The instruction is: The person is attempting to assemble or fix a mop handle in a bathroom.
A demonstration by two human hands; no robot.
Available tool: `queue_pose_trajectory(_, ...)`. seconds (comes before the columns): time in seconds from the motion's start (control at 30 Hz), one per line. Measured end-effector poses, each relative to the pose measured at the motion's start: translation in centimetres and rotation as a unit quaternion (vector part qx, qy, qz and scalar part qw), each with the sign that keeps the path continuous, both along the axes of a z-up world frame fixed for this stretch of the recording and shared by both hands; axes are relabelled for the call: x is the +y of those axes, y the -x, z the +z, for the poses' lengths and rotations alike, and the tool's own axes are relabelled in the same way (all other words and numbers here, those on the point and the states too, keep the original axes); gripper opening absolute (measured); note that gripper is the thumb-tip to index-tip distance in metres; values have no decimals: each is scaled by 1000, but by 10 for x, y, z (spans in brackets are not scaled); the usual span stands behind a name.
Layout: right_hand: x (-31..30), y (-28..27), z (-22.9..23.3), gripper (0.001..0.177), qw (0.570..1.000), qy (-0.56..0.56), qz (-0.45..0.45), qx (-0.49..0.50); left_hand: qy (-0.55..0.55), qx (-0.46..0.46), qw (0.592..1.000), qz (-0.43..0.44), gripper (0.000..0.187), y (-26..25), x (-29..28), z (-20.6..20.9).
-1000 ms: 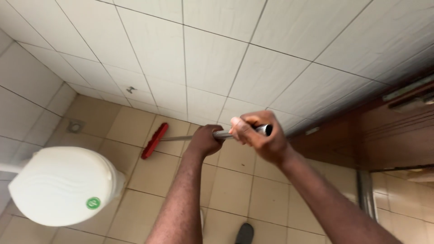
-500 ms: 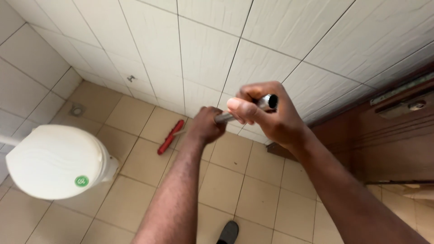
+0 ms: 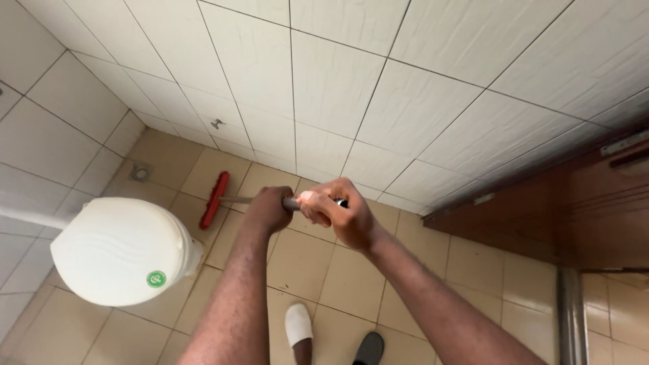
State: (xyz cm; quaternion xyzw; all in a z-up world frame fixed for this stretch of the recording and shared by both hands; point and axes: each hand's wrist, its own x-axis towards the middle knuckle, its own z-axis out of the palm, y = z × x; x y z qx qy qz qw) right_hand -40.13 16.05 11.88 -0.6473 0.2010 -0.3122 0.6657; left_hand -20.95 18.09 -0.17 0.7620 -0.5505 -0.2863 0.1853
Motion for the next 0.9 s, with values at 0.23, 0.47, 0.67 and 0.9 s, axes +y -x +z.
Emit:
queue_pose_trajectory(0.23, -22, 6, 10, 50, 997, -19, -79, -13, -33, 52, 997, -45, 14, 17, -27, -9)
queue_pose_trajectory(0.47, -68, 33, 70, 49, 992, 2, -123, 40, 69, 123, 982, -123, 13, 60, -72, 11)
queue_pose_trajectory(0.67, -78, 15, 125, 49, 991, 17, -115, 73, 178, 145, 968, -100, 18, 63, -80, 42)
queue_pose_trajectory(0.9, -68, -48, 138, 29, 999, 46, -8, -17, 283, 118, 949, -75, 26, -10, -79, 50)
